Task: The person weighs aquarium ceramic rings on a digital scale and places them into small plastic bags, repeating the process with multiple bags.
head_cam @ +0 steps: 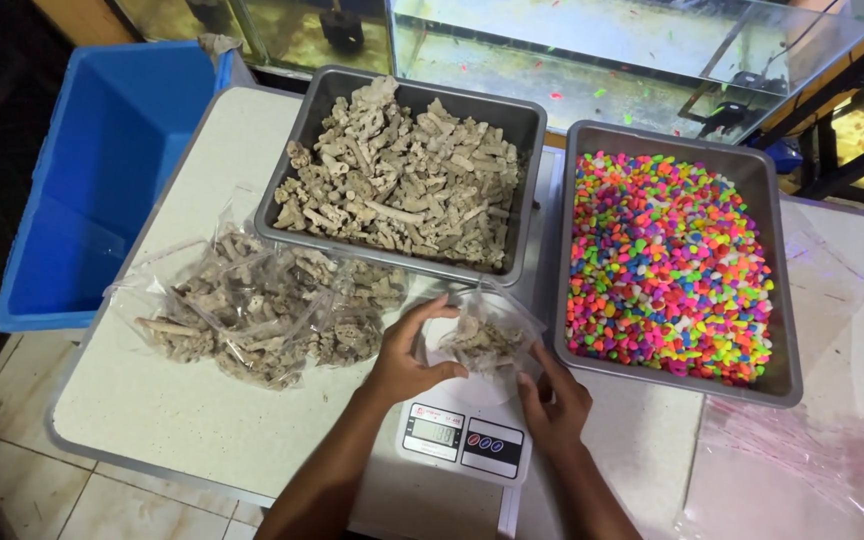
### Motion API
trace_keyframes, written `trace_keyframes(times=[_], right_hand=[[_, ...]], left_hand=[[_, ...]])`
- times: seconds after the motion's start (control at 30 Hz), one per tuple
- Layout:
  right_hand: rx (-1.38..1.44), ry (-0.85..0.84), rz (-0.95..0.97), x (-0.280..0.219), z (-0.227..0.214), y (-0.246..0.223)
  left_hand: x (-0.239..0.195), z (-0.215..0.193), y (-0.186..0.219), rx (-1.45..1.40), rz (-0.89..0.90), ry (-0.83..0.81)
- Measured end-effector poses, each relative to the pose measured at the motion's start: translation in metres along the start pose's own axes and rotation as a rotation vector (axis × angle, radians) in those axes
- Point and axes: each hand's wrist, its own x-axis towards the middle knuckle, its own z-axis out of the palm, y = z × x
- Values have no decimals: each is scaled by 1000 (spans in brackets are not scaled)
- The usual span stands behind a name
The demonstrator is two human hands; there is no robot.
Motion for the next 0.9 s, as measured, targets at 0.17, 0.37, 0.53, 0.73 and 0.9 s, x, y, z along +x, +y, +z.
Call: trace_keyframes(times=[0.17, 0.37, 0.53, 0.73, 0.9], right_hand=[[13, 79, -27, 9, -1, -11], [4, 107, -24, 10, -4, -12], [-2, 121, -21, 6, -1, -7], [36, 127, -21, 6, 0, -5], [17, 130, -46, 5, 3, -3]], left_hand=[[2, -1, -7, 13, 108, 109], [4, 2, 0, 66, 108, 141], [2, 3, -2, 103, 112, 151], [2, 5, -4, 105, 111, 159], [1, 5, -6, 112, 101, 158]])
